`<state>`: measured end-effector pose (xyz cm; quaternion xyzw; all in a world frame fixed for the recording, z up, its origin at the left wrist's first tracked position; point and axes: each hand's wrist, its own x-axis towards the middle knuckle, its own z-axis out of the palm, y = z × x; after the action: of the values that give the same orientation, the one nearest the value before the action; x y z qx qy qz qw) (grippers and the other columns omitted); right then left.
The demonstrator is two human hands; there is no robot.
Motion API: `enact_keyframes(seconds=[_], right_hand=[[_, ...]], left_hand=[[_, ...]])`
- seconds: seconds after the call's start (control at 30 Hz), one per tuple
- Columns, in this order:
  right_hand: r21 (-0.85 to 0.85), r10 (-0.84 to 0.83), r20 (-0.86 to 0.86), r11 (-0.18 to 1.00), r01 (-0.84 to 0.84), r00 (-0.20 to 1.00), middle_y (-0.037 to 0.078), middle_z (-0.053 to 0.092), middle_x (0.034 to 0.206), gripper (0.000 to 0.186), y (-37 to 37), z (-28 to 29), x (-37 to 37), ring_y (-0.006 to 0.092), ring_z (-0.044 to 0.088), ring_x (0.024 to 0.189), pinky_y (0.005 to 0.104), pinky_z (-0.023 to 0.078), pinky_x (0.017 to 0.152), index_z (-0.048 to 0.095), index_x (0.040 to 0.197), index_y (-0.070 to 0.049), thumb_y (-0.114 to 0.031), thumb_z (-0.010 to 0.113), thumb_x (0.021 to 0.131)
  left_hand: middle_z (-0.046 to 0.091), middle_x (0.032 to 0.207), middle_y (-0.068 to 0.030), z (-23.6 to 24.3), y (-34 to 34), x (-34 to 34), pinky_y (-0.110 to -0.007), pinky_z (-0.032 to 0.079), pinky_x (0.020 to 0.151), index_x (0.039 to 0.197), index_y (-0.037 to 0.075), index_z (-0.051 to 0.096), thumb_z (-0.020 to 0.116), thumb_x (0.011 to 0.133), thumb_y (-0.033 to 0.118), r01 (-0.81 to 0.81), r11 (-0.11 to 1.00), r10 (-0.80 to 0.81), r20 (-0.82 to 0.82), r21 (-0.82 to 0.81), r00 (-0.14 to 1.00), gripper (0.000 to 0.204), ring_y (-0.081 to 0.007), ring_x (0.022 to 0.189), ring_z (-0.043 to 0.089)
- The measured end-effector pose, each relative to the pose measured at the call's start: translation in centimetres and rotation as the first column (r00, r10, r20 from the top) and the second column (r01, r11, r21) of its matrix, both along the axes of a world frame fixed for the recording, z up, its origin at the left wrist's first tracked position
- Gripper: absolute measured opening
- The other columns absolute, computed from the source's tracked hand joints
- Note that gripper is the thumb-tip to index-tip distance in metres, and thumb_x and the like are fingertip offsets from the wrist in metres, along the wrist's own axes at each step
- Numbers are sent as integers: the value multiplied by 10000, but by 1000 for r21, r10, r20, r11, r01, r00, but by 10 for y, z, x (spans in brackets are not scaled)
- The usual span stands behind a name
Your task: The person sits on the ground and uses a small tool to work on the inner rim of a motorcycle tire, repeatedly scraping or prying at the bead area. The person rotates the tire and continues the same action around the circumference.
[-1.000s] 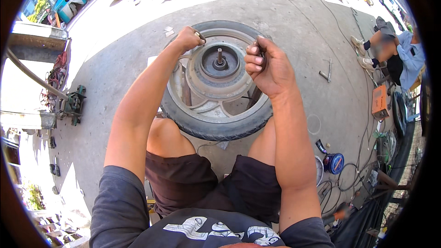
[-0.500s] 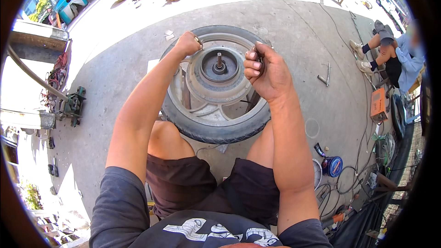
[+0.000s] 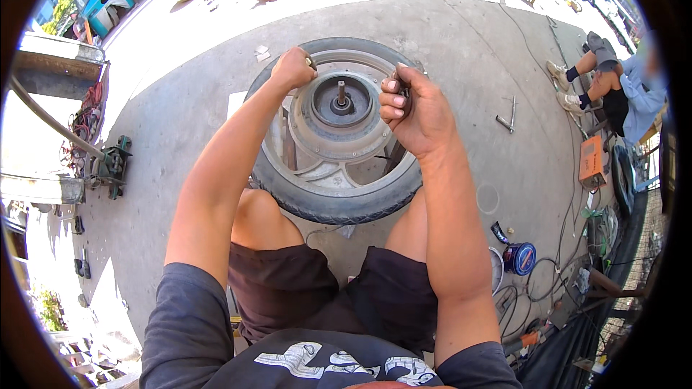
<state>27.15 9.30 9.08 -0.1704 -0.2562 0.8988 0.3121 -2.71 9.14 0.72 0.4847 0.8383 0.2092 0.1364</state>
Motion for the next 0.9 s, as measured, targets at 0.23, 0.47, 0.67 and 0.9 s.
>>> enact_keyframes(seconds=[0.23, 0.47, 0.67, 0.9], right_hand=[[-9, -4, 8, 1000, 4, 1000, 56, 533, 763, 135, 1, -1, 0, 92, 444, 587, 224, 364, 502, 512, 877, -52, -158, 520, 960], [-14, 2, 7, 1000, -2, 1000, 56, 536, 764, 145, 1, -4, -3, 93, 443, 586, 226, 359, 495, 513, 862, -54, -166, 539, 952], [-16, 7, -10, 1000, -7, 1000, 58, 540, 769, 145, 3, -5, 1, 93, 443, 587, 229, 357, 491, 513, 855, -54, -161, 540, 949], [-1, -5, 20, 1000, 5, 1000, 58, 534, 772, 148, 1, -3, 1, 97, 438, 584, 234, 360, 494, 515, 858, -53, -166, 532, 952]], left_hand=[[700, 1014, -173, 5, -1, 8, -407, 519, 866, 956, 84, 736, 725, 689, 180, 25, 999, -23, -64, 37, 998, 284, -317, 976, 667], [654, 766, -162, 46, -7, 1, -362, 477, 677, 879, -25, 685, 730, 784, 312, -170, 922, 98, 216, 349, 972, 353, -263, 704, 626], [383, 527, 2, 89, 6, 30, -284, 268, 404, 584, 122, 432, 624, 890, 273, -427, 728, -196, 760, 536, 620, 391, -118, 446, 375], [384, 533, -13, 68, 18, 41, -285, 293, 418, 580, 113, 410, 546, 934, 261, -459, 701, -219, 777, 547, 591, 407, -137, 480, 411]])
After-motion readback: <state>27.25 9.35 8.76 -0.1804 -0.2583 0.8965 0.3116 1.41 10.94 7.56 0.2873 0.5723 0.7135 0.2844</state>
